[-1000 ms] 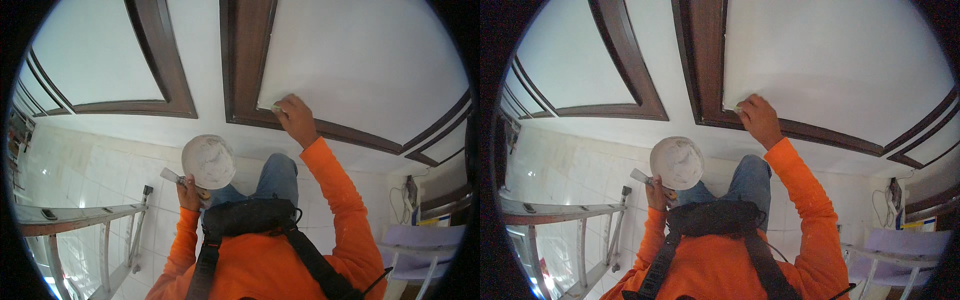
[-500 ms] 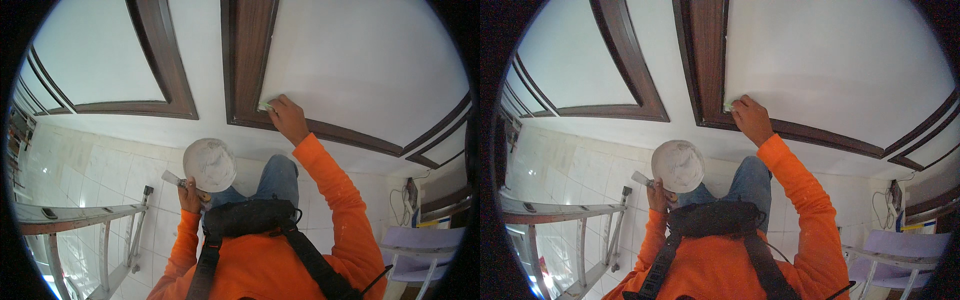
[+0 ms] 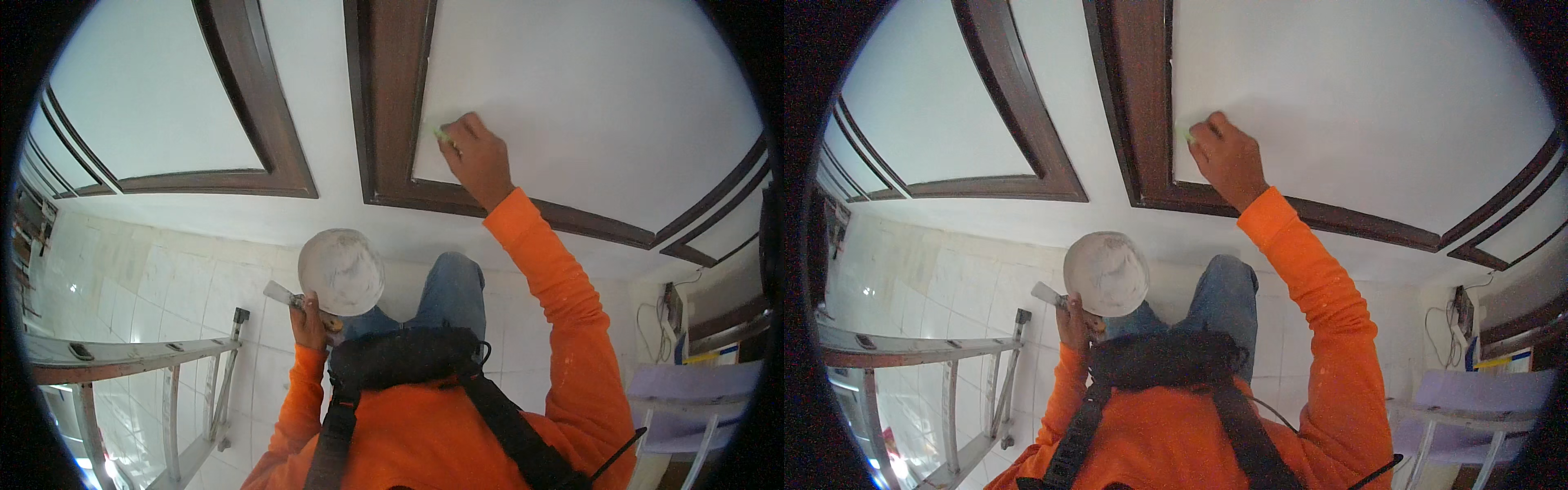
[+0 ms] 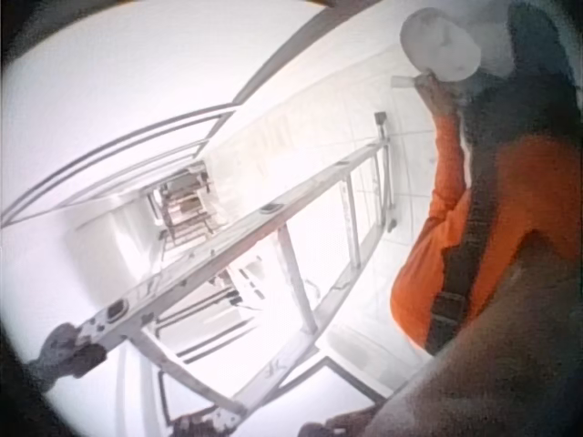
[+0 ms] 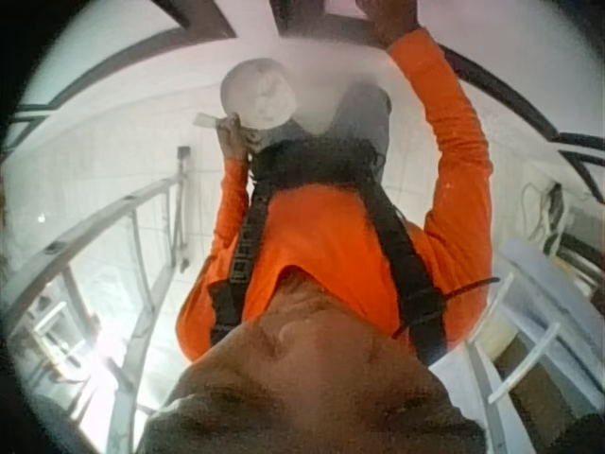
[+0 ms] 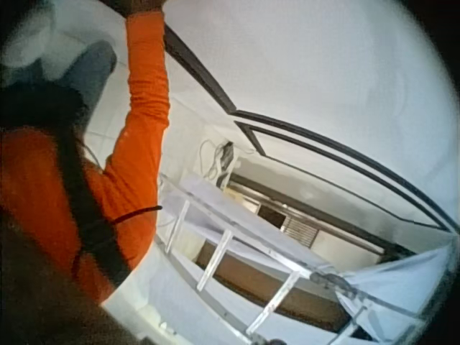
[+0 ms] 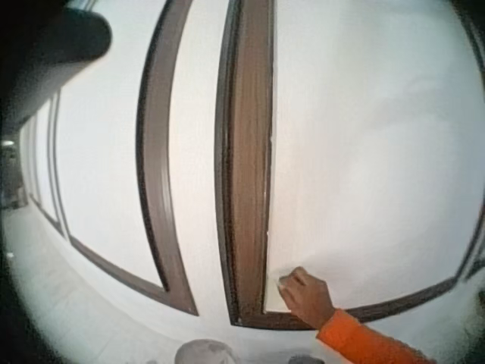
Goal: The person applies white putty to the edges of a wall panel using a scraper and a sponge, then wipes the excess putty with a cloth.
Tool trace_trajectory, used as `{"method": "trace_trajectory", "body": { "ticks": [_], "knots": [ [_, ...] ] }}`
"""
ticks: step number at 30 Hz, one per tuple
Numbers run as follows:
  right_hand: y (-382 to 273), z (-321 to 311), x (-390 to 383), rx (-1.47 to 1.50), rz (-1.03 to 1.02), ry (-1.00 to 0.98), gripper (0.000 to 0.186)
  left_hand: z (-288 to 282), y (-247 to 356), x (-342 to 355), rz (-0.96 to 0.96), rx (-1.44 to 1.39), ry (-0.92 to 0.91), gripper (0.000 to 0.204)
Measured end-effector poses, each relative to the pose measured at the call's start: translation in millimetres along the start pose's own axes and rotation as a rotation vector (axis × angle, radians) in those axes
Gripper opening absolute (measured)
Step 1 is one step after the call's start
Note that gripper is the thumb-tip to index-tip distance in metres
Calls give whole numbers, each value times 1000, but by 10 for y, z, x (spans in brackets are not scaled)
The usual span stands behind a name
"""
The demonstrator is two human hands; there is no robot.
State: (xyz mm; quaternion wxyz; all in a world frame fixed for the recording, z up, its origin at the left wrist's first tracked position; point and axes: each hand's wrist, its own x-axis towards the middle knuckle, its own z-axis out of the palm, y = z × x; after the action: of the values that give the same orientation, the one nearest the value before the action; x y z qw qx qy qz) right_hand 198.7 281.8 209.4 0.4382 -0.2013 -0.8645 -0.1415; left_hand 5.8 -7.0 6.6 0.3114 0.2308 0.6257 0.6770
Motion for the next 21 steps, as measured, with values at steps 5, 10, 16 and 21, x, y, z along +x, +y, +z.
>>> {"method": "trace_trajectory", "body": {
  "ticks": [5,10,16,21],
  "knots": [
    [-12,-75,-186,247,232,-135,11,125,128,-27,94,-14,53,21],
    [14,166,-623,236,209,-349,11,25,14,0,78,53,44,24],
    [24,298,-533,175,112,-303,9,8,2,-18,126,49,49,25],
    [4,388,-446,124,69,-375,10,12,-76,22,138,16,98,28]
  ]
}}
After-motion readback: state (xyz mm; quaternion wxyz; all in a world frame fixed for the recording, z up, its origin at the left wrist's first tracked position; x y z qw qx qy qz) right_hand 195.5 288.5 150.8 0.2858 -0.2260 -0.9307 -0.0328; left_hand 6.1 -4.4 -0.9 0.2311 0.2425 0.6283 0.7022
